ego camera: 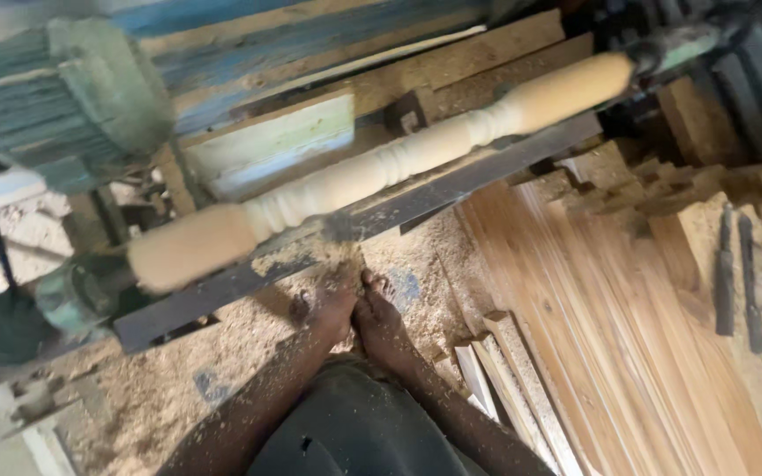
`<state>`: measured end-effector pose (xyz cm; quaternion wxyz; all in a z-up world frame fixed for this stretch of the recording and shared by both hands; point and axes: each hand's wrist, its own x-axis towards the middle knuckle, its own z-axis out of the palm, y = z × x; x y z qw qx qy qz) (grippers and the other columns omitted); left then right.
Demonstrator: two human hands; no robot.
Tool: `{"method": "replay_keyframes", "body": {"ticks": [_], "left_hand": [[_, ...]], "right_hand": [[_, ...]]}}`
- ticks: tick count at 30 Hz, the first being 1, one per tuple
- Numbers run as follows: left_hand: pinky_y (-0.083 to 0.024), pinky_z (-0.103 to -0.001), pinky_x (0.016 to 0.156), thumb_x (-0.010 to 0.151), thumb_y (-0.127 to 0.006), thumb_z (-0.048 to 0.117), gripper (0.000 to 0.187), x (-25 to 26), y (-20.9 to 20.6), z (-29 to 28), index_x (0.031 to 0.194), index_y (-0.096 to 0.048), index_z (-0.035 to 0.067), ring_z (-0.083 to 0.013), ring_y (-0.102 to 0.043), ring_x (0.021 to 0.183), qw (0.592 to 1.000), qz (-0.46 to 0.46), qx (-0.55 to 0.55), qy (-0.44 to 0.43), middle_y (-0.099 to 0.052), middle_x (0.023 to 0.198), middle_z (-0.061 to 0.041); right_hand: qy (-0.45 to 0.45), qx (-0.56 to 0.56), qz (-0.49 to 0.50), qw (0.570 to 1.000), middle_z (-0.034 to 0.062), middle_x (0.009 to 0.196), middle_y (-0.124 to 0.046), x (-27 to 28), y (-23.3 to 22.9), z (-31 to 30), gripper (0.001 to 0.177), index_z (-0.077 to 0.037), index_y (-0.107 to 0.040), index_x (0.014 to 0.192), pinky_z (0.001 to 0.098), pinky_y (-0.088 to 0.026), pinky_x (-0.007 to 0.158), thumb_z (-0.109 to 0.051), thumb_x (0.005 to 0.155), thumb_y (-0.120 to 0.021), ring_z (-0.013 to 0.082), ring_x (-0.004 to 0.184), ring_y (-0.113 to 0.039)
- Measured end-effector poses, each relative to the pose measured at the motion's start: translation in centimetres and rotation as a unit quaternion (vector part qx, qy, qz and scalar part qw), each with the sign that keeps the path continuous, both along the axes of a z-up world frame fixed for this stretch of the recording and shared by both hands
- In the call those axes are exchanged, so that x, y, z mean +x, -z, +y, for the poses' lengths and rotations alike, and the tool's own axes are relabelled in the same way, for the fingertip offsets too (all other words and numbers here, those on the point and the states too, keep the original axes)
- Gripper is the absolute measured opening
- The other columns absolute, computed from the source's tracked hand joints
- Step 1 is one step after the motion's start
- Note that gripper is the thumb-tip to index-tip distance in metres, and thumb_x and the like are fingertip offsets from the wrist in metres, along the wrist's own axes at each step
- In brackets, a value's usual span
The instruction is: The person uses a lathe and a chisel to shape a piece of wood into a decorative spindle.
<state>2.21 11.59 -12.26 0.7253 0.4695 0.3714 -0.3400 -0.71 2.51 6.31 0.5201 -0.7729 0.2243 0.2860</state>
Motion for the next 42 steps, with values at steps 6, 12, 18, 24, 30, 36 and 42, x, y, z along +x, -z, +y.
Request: {"method": "replay_keyframes", "body": {"ticks": [6,12,18,24,30,36,42], "left_hand": [[-0.060,-0.042,0.085,0.090,-0.060,0.024,0.057,-2.3,-0.5,1.6,0.139,-0.031,0.024,-0.0310,-0.068,0.098,0.900,-0.242,0.202,0.301,-0.067,0.114,-0.019],[-0.060,-0.044,0.086,0.087,-0.060,0.018,0.049,-2.4,-1.0,-0.3,0.134,-0.050,0.026,-0.0325,-0.069,0.101,0.681,-0.427,0.323,0.499,-0.069,0.111,-0.017],[-0.060,-0.046,0.088,0.088,-0.060,0.023,0.041,1.5,-1.7,-2.2,0.127,-0.065,0.035,-0.0301,-0.072,0.103,0.656,-0.318,0.418,0.541,-0.074,0.109,-0.008],[-0.061,-0.049,0.083,0.089,-0.061,0.031,0.044,-1.4,-6.1,-7.2,0.132,-0.066,0.041,-0.0293,-0.074,0.099,0.699,-0.181,0.476,0.502,-0.078,0.104,-0.004],[-0.061,-0.046,0.076,0.086,-0.067,0.026,0.040,-2.7,-11.9,-13.2,0.126,-0.074,0.030,-0.0327,-0.076,0.088,0.798,-0.171,0.467,0.341,-0.079,0.096,-0.012],[-0.060,-0.041,0.078,0.103,-0.057,0.031,0.033,1.2,-16.1,-18.5,0.135,-0.067,0.031,-0.0257,-0.077,0.081,0.791,-0.091,0.453,0.401,-0.079,0.094,-0.013],[-0.058,-0.038,0.077,0.106,-0.043,0.036,0.040,5.2,-17.2,-22.8,0.137,-0.062,0.018,-0.0346,-0.067,0.090,0.924,-0.081,0.243,0.285,-0.074,0.100,-0.023]], "right_hand": [[-0.246,-0.047,-0.214,0.944,0.0203,0.129,-0.067,-1.7,7.6,-12.6,0.039,-0.011,-0.065,0.133,0.0449,-0.050,0.102,-0.030,0.098,-0.067,0.0308,0.121,-0.059],[0.074,-0.259,-0.319,0.909,0.0148,0.116,-0.075,6.9,10.4,-39.9,0.023,-0.008,-0.071,0.119,0.0363,-0.057,0.086,-0.018,0.100,-0.065,0.0248,0.103,-0.070],[0.104,-0.475,-0.313,0.816,0.0152,0.117,-0.074,28.3,1.3,-65.4,0.028,-0.010,-0.063,0.127,0.0375,-0.058,0.086,-0.020,0.101,-0.063,0.0266,0.101,-0.072],[-0.001,-0.510,-0.226,0.830,0.0155,0.118,-0.074,48.0,3.4,-74.0,0.034,-0.013,-0.055,0.134,0.0388,-0.058,0.085,-0.022,0.101,-0.062,0.0283,0.099,-0.073],[-0.040,-0.524,-0.167,0.834,0.0159,0.120,-0.074,53.7,3.2,-78.2,0.042,-0.016,-0.046,0.141,0.0401,-0.059,0.084,-0.024,0.102,-0.060,0.0301,0.097,-0.074],[-0.045,-0.514,-0.169,0.840,0.0163,0.121,-0.074,53.5,3.2,-73.4,0.050,-0.019,-0.038,0.148,0.0414,-0.060,0.083,-0.026,0.103,-0.059,0.0318,0.095,-0.075],[0.008,-0.406,-0.326,0.854,0.0167,0.122,-0.073,45.3,-0.8,-70.1,0.059,-0.021,-0.030,0.155,0.0427,-0.061,0.082,-0.028,0.104,-0.057,0.0336,0.093,-0.077]]}}
